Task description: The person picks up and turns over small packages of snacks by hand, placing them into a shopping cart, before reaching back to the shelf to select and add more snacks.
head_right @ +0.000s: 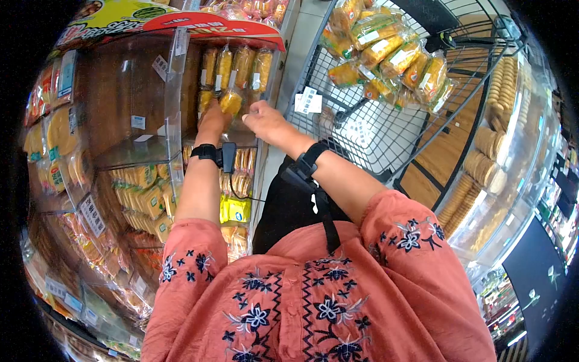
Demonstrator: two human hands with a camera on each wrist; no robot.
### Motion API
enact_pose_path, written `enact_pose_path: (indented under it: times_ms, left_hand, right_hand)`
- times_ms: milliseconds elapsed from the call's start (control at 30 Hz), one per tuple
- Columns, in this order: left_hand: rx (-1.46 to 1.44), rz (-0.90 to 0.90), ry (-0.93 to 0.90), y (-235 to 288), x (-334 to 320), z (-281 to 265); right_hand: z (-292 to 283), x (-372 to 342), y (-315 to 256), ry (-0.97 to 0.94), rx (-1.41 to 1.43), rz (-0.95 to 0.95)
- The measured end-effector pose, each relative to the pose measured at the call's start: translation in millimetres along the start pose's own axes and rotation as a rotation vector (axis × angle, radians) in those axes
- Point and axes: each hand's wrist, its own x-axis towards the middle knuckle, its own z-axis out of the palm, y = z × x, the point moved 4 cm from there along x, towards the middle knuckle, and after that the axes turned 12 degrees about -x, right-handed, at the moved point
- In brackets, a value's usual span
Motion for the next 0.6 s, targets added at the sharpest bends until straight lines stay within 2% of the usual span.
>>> enact_pose_path:
  times_ms: [133, 267, 433, 533, 600]
  left_hand:
    - [-0.048, 0.046, 0.119, -4, -10, 3]
    - [0.0, -0.022, 0.101, -31, 12, 26]
    - [0.01, -0.076, 0.086, -27, 23, 27]
    - [0.165, 0.023, 0.131, -15, 20, 28]
    - [0.138, 0.017, 0.134, -8, 24, 30]
  right_hand:
    - [10, 19, 20, 0.046, -0.066, -0.038]
    - [14, 24, 26, 0.071, -0.066, -0.053]
    - [20, 29, 22, 0.04, -0.085, -0.031]
    - [24, 34, 20, 0.013, -0.078, -0.019]
    - [28, 32, 21, 0.051, -0.041, -0.038]
